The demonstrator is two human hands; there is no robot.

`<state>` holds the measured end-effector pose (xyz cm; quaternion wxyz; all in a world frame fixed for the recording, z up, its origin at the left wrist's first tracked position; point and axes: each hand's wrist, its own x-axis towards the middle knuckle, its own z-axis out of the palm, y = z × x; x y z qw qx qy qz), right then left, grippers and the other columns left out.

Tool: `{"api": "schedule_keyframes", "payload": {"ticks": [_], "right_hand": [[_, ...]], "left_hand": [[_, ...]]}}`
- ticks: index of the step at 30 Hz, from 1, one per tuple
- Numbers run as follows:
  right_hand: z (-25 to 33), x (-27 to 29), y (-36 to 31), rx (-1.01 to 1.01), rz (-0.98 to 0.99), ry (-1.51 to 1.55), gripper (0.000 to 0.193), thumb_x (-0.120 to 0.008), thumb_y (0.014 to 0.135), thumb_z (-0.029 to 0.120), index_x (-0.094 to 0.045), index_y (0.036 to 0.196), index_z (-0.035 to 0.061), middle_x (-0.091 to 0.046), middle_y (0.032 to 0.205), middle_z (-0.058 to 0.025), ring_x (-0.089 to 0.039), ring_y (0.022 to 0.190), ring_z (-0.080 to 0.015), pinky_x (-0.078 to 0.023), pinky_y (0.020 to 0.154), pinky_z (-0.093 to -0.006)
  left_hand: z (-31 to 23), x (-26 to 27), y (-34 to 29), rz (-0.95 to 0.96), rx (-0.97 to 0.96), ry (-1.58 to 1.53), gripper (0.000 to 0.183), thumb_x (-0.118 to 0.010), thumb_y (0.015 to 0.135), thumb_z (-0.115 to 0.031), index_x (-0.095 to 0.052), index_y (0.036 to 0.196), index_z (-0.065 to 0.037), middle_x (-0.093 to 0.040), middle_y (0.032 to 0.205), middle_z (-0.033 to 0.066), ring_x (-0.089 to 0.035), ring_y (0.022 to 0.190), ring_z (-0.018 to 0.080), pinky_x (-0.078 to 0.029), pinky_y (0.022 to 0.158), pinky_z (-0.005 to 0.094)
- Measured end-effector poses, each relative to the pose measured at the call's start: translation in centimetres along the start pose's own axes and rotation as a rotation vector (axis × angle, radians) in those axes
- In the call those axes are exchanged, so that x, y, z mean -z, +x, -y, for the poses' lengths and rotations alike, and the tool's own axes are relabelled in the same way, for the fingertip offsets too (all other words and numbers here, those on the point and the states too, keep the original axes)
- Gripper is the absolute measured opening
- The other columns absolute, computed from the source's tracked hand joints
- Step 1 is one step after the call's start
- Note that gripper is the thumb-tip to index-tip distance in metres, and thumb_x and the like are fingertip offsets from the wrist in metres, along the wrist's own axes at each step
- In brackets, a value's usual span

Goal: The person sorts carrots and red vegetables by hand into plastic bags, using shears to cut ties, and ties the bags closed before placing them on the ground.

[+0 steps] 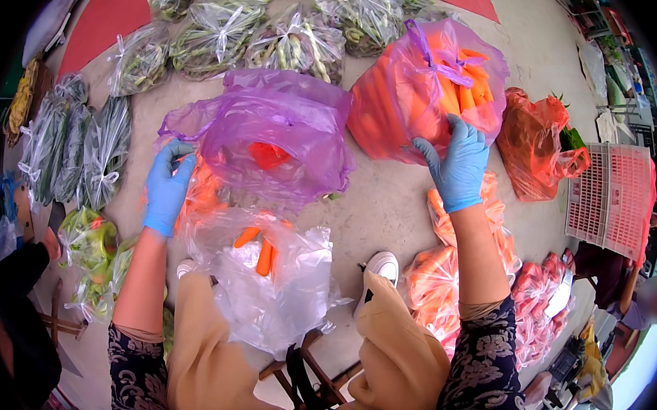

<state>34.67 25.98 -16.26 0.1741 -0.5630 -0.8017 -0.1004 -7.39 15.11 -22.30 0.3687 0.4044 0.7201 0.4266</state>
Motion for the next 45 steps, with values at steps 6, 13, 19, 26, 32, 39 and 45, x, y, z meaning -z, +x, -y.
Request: {"api": "schedule_keyframes", "payload": {"ticks": [6, 13, 19, 26, 32, 39, 45], "right_hand": [[-1.3, -1.3, -3.3, -0.127, 0.22, 0.61, 0.028, -0.068, 0.073, 0.023, -0.05, 0.073, 0.0024, -0.044, 0.054, -0.0096, -0.041, 0.046, -0.0213, -0.04, 0.047, -0.0259], [-0.9, 3.2, -5.7, -0.098, 0.34, 0.752, 0.02, -0.062, 0.079, 0.01, -0.047, 0.068, 0.002, -0.037, 0.056, -0.0119, -0.034, 0.048, -0.0231, -0.037, 0.046, -0.0255], [1.4, 7.0, -11.1, 0.084, 0.548, 0.696, 0.018, -0.064, 0.075, 0.013, -0.049, 0.067, 0.0063, -0.043, 0.05, -0.0118, -0.047, 0.045, -0.0277, -0.038, 0.042, -0.0319], [3.9, 11.0, -15.8, 0.274, 0.797, 0.612, 0.02, -0.066, 0.072, 0.019, -0.049, 0.068, 0.0089, -0.042, 0.047, -0.0097, -0.046, 0.04, -0.0273, -0.035, 0.038, -0.0348], [10.1, 13.0, -11.6, 0.503, 0.79, 0.26, 0.019, -0.068, 0.066, 0.017, -0.053, 0.073, 0.0081, -0.05, 0.061, -0.0071, -0.048, 0.055, -0.0237, -0.038, 0.051, -0.0347], [24.4, 4.8, -12.4, 0.399, 0.833, 0.514, 0.051, -0.064, 0.071, 0.03, -0.048, 0.108, -0.0002, -0.052, 0.095, -0.014, -0.05, 0.083, -0.0301, -0.041, 0.069, -0.0375], [29.8, -8.7, -15.2, 0.414, 0.751, 0.132, 0.046, -0.062, 0.072, 0.027, -0.049, 0.106, -0.0009, -0.053, 0.1, -0.0112, -0.052, 0.083, -0.0253, -0.043, 0.067, -0.0359]], "left_hand": [[0.6, -3.8, -4.4, 0.388, -0.393, 0.381, 0.044, -0.066, 0.071, -0.014, -0.049, 0.111, -0.004, -0.049, 0.119, 0.0103, -0.048, 0.108, 0.0226, -0.037, 0.089, 0.0308], [4.2, -4.8, -7.2, 0.617, -0.45, 1.238, 0.067, -0.07, 0.065, -0.034, -0.044, 0.119, -0.005, -0.043, 0.125, 0.012, -0.046, 0.109, 0.0261, -0.035, 0.091, 0.0387], [9.0, -0.8, -6.8, 0.747, -0.236, 1.128, 0.036, -0.061, 0.075, -0.026, -0.055, 0.105, -0.007, -0.06, 0.09, 0.0115, -0.059, 0.081, 0.0256, -0.044, 0.075, 0.0369], [10.1, 5.8, -7.5, 0.362, 0.502, 0.253, 0.022, -0.056, 0.081, -0.017, -0.057, 0.098, -0.003, -0.059, 0.08, 0.0035, -0.051, 0.057, 0.0098, -0.043, 0.049, 0.0243], [13.0, 12.4, -11.5, 0.267, 0.653, 0.309, 0.029, -0.054, 0.084, -0.019, -0.053, 0.105, 0.001, -0.056, 0.082, 0.0023, -0.048, 0.061, 0.0067, -0.041, 0.048, 0.0202], [15.9, 10.8, -15.1, 0.084, 0.504, 0.502, 0.064, -0.06, 0.073, -0.048, -0.052, 0.113, 0.0, -0.058, 0.103, 0.0159, -0.059, 0.09, 0.0251, -0.047, 0.074, 0.0318], [10.1, 7.9, -14.6, 0.564, 0.763, 0.504, 0.052, -0.061, 0.074, -0.038, -0.057, 0.104, 0.005, -0.06, 0.095, 0.0181, -0.058, 0.089, 0.0249, -0.043, 0.079, 0.0321]]}}
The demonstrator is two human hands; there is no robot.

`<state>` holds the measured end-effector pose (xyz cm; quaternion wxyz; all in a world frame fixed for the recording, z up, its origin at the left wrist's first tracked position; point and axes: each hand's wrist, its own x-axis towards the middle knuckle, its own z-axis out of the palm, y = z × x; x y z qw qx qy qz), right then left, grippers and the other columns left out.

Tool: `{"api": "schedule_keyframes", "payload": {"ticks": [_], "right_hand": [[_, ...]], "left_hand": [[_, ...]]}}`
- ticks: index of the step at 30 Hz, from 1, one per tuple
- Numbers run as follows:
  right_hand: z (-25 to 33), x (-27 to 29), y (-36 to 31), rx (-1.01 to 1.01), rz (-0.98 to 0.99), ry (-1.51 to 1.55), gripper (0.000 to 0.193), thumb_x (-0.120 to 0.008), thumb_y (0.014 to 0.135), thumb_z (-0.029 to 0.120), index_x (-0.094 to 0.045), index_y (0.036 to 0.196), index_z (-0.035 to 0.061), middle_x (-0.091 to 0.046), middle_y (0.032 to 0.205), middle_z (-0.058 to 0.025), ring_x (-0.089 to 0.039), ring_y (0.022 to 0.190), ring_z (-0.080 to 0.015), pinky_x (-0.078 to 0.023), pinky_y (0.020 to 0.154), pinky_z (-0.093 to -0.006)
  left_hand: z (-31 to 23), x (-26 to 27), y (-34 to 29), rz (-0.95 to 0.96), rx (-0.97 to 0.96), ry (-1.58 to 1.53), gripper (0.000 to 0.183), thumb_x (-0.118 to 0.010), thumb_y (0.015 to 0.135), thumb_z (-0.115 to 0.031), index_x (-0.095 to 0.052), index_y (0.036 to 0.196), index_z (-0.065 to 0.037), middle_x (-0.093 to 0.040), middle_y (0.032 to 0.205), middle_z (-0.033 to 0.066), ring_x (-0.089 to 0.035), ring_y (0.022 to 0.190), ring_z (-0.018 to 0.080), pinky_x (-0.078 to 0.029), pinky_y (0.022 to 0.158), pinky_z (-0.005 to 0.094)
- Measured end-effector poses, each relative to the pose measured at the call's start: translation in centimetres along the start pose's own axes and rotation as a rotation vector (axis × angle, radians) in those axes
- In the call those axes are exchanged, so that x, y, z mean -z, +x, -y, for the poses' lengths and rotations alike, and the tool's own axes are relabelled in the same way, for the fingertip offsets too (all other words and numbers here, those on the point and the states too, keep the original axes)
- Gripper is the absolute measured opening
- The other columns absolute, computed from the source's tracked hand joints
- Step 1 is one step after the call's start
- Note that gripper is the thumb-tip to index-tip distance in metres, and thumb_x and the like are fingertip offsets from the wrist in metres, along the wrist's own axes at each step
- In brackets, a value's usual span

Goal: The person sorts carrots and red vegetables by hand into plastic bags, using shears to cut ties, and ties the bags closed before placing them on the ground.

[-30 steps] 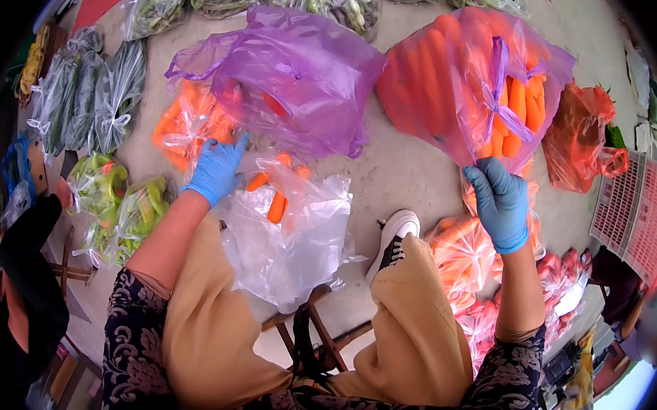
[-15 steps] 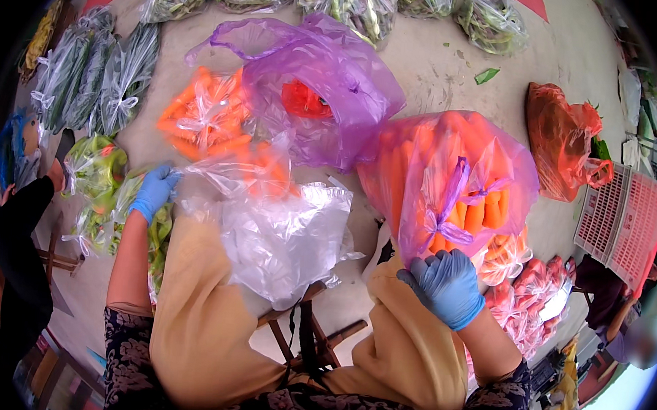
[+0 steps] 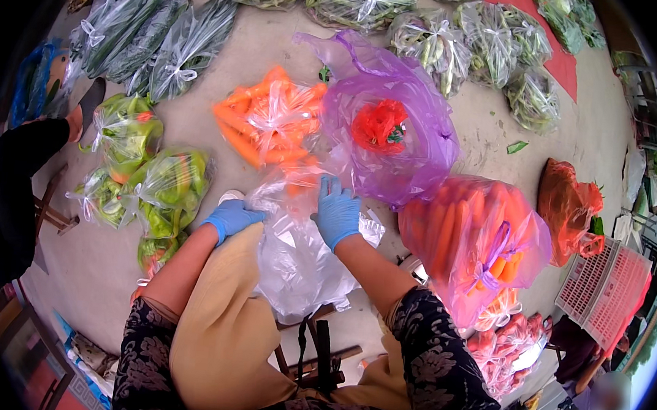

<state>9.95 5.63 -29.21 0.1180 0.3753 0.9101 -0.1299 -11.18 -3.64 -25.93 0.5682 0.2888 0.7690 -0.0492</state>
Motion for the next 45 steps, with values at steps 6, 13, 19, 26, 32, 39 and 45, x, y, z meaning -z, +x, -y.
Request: {"api": "schedule_keyframes", "payload": {"ticks": [6, 13, 19, 26, 32, 39, 45], "right_hand": [[-2.7, 0.0, 1.7, -0.607, 0.219, 1.529, 0.02, -0.046, 0.08, 0.013, -0.059, 0.088, 0.0005, -0.053, 0.066, -0.0038, -0.048, 0.049, -0.013, -0.042, 0.041, -0.0269], [-4.4, 9.5, 2.8, -0.543, 0.667, 1.544, 0.025, -0.051, 0.081, 0.023, -0.061, 0.088, 0.0005, -0.047, 0.059, -0.0024, -0.045, 0.043, -0.013, -0.042, 0.041, -0.0287], [-4.3, 6.4, 8.0, -0.114, 0.305, 0.715, 0.033, -0.056, 0.077, 0.028, -0.058, 0.092, -0.0015, -0.058, 0.074, -0.0154, -0.057, 0.069, -0.0265, -0.047, 0.069, -0.0363], [-5.0, 7.6, 20.5, 0.147, -0.209, 0.741, 0.022, -0.054, 0.076, 0.013, -0.06, 0.095, 0.0028, -0.058, 0.097, -0.0184, -0.056, 0.089, -0.0322, -0.044, 0.08, -0.0352], [-11.9, 3.5, 24.6, -0.404, -0.033, 0.245, 0.025, -0.056, 0.075, 0.027, -0.065, 0.089, 0.0076, -0.061, 0.093, -0.0176, -0.059, 0.085, -0.0311, -0.046, 0.077, -0.0379], [-9.3, -0.3, 26.5, -0.369, -0.017, -0.017, 0.025, -0.058, 0.074, 0.032, -0.063, 0.082, 0.0086, -0.062, 0.09, -0.0168, -0.061, 0.083, -0.0301, -0.048, 0.07, -0.039], [-5.7, 1.3, 25.1, -0.488, -0.12, 0.309, 0.031, -0.054, 0.076, 0.023, -0.044, 0.095, -0.0004, -0.06, 0.077, -0.0193, -0.059, 0.075, -0.036, -0.046, 0.066, -0.042]], "left_hand": [[0.8, 0.6, -1.1, 0.254, -0.324, -0.164, 0.044, -0.057, 0.075, -0.038, -0.059, 0.093, 0.002, -0.06, 0.098, 0.0181, -0.058, 0.092, 0.0255, -0.043, 0.08, 0.0296], [3.7, 2.8, -0.9, 0.562, -0.434, -1.545, 0.016, -0.052, 0.069, -0.009, -0.057, 0.082, 0.0, -0.061, 0.085, 0.0178, -0.059, 0.083, 0.0309, -0.044, 0.083, 0.0368], [4.8, 2.2, 0.9, 0.333, -0.144, -1.34, 0.02, -0.047, 0.071, -0.013, -0.058, 0.08, 0.0, -0.061, 0.083, 0.0205, -0.061, 0.08, 0.0295, -0.048, 0.073, 0.0357], [4.9, 1.2, 2.4, 0.339, -0.303, -1.016, 0.018, -0.05, 0.073, -0.013, -0.059, 0.079, 0.001, -0.06, 0.075, 0.0093, -0.058, 0.07, 0.0184, -0.046, 0.066, 0.0285], [4.2, 1.6, 3.0, 0.321, -0.312, -0.865, 0.016, -0.054, 0.073, -0.014, -0.058, 0.08, 0.0, -0.057, 0.077, 0.0039, -0.052, 0.074, 0.0121, -0.042, 0.07, 0.0247], [3.5, 1.5, 4.3, 0.325, -0.243, -0.834, 0.017, -0.049, 0.071, -0.009, -0.059, 0.079, 0.003, -0.058, 0.075, 0.0066, -0.054, 0.071, 0.0141, -0.043, 0.067, 0.0248], [3.9, 2.1, 3.9, 0.272, -0.241, -0.744, 0.016, -0.05, 0.072, -0.01, -0.06, 0.08, 0.0, -0.057, 0.075, 0.0033, -0.051, 0.071, 0.0119, -0.041, 0.067, 0.0231]]}}
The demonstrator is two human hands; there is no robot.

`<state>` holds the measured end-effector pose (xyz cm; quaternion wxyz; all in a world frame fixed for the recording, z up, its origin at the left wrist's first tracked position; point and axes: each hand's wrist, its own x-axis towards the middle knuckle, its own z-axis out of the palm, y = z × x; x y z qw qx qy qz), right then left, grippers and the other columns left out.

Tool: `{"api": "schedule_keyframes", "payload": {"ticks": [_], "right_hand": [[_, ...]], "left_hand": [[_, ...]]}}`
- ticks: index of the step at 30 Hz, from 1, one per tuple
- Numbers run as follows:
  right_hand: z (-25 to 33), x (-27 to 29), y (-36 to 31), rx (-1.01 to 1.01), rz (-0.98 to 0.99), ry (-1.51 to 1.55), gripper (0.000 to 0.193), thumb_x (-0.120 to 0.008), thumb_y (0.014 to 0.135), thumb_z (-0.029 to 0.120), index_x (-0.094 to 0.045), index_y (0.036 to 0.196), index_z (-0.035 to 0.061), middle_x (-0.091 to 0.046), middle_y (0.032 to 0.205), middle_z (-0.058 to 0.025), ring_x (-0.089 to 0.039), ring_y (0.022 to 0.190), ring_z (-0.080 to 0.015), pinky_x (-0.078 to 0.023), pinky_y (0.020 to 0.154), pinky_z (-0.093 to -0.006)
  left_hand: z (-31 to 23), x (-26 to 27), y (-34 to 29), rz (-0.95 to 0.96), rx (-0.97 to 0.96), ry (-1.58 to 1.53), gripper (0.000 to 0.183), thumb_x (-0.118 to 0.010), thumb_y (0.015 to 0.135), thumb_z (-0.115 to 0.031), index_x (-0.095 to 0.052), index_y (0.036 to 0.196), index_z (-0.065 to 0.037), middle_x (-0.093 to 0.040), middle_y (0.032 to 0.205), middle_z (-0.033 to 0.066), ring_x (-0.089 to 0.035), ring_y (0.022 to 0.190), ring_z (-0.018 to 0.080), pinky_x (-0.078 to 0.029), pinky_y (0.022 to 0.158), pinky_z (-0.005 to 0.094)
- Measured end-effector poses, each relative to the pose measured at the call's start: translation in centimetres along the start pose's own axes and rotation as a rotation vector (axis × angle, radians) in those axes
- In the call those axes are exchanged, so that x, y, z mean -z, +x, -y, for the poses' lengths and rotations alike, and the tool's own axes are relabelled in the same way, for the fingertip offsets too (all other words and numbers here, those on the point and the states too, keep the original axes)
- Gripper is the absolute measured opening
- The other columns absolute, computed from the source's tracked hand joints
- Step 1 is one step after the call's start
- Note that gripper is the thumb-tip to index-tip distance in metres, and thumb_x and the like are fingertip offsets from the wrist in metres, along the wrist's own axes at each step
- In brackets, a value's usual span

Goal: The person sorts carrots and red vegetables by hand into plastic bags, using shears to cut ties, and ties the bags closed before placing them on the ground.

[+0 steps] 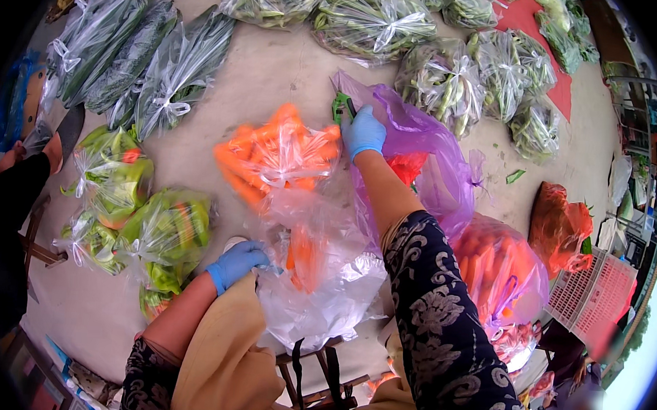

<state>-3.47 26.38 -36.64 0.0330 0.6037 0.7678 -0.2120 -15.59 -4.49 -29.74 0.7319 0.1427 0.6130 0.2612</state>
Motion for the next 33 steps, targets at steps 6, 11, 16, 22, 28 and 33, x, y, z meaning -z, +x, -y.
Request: {"api": "schedule_keyframes", "payload": {"ticks": [6, 11, 16, 22, 28, 33], "right_hand": [[2.7, 5.6, -7.5, 0.517, -0.515, 0.529, 0.018, -0.052, 0.078, 0.01, -0.043, 0.092, 0.001, -0.055, 0.076, -0.0145, -0.051, 0.064, -0.0296, -0.039, 0.06, -0.0402], [2.8, 14.5, -17.0, 0.38, -0.153, 1.201, 0.013, -0.047, 0.087, 0.012, -0.043, 0.095, 0.0017, -0.052, 0.075, -0.0071, -0.053, 0.069, -0.0149, -0.043, 0.065, -0.027], [-4.8, 27.8, -26.9, 0.248, -0.156, 1.307, 0.013, -0.044, 0.089, 0.012, -0.043, 0.096, 0.0013, -0.051, 0.077, -0.0038, -0.049, 0.073, -0.0099, -0.041, 0.069, -0.0238], [-13.7, 35.9, -40.3, 0.064, -0.369, 1.174, 0.008, -0.046, 0.088, 0.006, -0.045, 0.094, 0.0007, -0.052, 0.08, -0.0042, -0.051, 0.072, -0.0099, -0.043, 0.07, -0.0236], [-19.2, 36.2, -42.7, -0.084, -0.561, 1.344, 0.008, -0.046, 0.087, 0.006, -0.046, 0.093, 0.0009, -0.052, 0.078, -0.0048, -0.051, 0.072, -0.011, -0.042, 0.069, -0.0243], [-22.0, 38.8, -43.3, -0.03, -0.841, 1.425, 0.011, -0.045, 0.086, 0.005, -0.044, 0.097, 0.0012, -0.05, 0.079, -0.0047, -0.051, 0.072, -0.0116, -0.042, 0.07, -0.0258]], "left_hand": [[2.1, 0.4, -0.1, 0.034, 0.045, -0.03, 0.024, -0.056, 0.076, -0.022, -0.058, 0.087, -0.001, -0.059, 0.08, 0.0068, -0.056, 0.07, 0.0136, -0.045, 0.068, 0.0258], [-2.0, 0.5, -3.2, -0.249, -0.132, 0.333, 0.032, -0.059, 0.079, -0.029, -0.056, 0.092, 0.0, -0.061, 0.087, 0.0097, -0.056, 0.076, 0.0144, -0.045, 0.07, 0.0261], [-9.1, -4.1, -6.8, -0.479, -0.444, 0.282, 0.028, -0.06, 0.08, -0.022, -0.055, 0.098, -0.002, -0.06, 0.093, 0.007, -0.055, 0.083, 0.0148, -0.044, 0.075, 0.0253], [-18.2, -18.9, -3.0, -0.092, -0.411, 0.581, 0.058, -0.064, 0.074, -0.033, -0.044, 0.119, -0.003, -0.051, 0.114, 0.0144, -0.049, 0.106, 0.0214, -0.038, 0.089, 0.031], [-14.9, -30.1, 10.3, -0.353, -0.471, 0.456, 0.083, -0.073, 0.064, -0.034, -0.033, 0.127, 0.001, -0.047, 0.121, 0.017, -0.046, 0.11, 0.0248, -0.037, 0.091, 0.0328], [-17.7, -31.4, 14.4, -0.364, -0.674, 0.308, 0.047, -0.06, 0.072, -0.018, -0.05, 0.117, -0.008, -0.062, 0.089, 0.0084, -0.057, 0.073, 0.0165, -0.045, 0.067, 0.0302]]}}
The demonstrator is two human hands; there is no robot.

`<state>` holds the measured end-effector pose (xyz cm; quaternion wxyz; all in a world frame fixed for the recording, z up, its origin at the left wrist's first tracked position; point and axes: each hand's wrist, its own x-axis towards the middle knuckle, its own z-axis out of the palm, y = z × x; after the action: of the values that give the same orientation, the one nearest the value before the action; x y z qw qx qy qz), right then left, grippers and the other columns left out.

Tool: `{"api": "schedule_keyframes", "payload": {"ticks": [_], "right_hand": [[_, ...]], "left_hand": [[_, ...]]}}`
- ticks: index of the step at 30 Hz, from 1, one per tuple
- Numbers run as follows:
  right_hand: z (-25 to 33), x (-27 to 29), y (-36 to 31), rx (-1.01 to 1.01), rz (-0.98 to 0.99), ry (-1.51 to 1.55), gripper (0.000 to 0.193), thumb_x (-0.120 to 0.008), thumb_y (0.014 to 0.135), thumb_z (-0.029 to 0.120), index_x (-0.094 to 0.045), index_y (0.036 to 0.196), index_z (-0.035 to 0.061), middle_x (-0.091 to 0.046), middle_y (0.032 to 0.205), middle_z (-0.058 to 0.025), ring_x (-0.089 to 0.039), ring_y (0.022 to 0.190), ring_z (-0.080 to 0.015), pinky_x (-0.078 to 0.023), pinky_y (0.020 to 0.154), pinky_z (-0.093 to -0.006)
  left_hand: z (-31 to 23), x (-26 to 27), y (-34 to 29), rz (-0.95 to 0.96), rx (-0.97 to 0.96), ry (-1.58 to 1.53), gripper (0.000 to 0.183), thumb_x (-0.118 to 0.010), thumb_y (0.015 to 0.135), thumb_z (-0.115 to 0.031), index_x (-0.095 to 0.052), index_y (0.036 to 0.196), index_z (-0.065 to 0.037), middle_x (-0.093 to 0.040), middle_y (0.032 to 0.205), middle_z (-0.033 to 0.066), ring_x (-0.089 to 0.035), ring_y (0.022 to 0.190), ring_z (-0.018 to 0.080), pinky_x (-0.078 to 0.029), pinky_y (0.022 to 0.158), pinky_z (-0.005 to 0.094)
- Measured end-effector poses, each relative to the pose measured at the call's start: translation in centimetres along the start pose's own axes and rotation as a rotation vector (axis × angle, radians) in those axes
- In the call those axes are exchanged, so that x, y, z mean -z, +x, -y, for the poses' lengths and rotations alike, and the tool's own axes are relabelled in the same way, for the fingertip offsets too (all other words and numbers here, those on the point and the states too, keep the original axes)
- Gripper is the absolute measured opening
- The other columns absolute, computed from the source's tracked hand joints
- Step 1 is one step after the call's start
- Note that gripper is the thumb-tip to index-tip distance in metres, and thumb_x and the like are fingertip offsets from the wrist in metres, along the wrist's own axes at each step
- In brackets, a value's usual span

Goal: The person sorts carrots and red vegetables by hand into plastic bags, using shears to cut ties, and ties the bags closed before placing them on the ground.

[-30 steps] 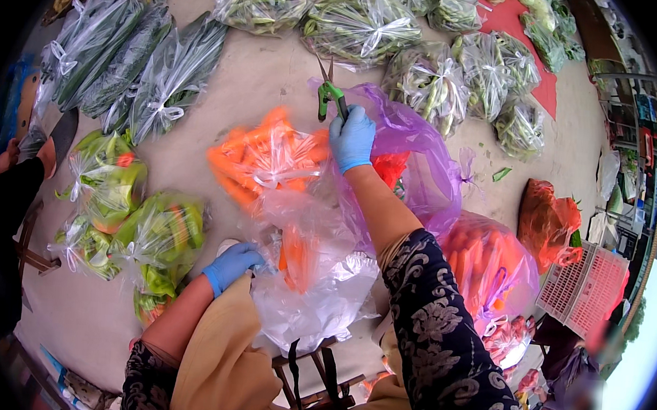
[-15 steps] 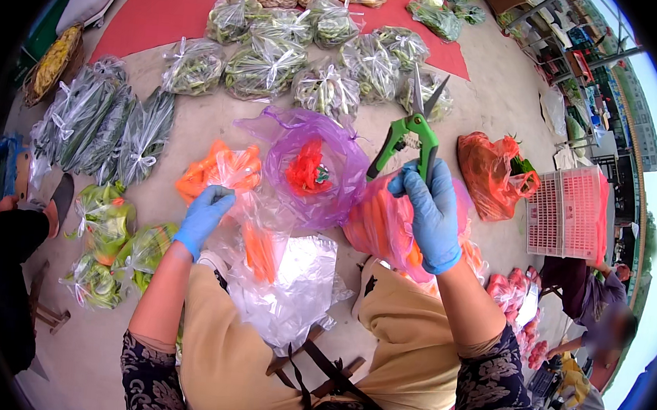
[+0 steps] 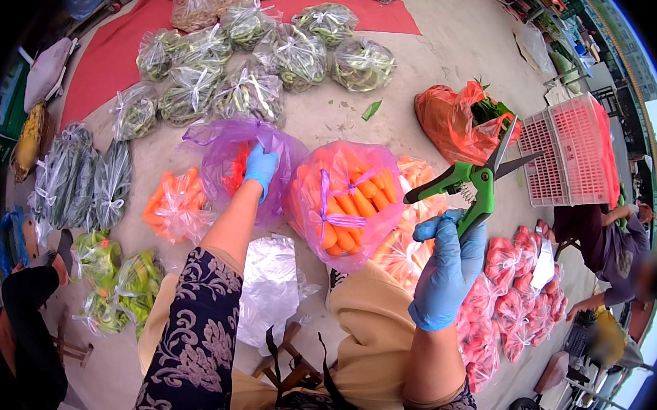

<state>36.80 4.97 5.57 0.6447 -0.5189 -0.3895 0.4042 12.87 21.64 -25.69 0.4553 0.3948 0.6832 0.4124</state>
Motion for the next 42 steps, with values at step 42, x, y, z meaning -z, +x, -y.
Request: {"api": "schedule_keyframes", "payload": {"ticks": [42], "right_hand": [[1.0, 7.8, 4.1, 0.014, 0.557, 0.686, 0.027, -0.048, 0.069, -0.001, -0.048, 0.095, 0.0043, -0.044, 0.122, -0.0175, -0.045, 0.112, -0.0312, -0.031, 0.099, -0.0425]], "left_hand": [[-7.9, 0.1, -24.2, -0.547, -0.492, 0.253, 0.052, -0.064, 0.069, -0.01, -0.039, 0.112, 0.001, -0.044, 0.116, 0.015, -0.046, 0.103, 0.0265, -0.04, 0.087, 0.0344]]}}
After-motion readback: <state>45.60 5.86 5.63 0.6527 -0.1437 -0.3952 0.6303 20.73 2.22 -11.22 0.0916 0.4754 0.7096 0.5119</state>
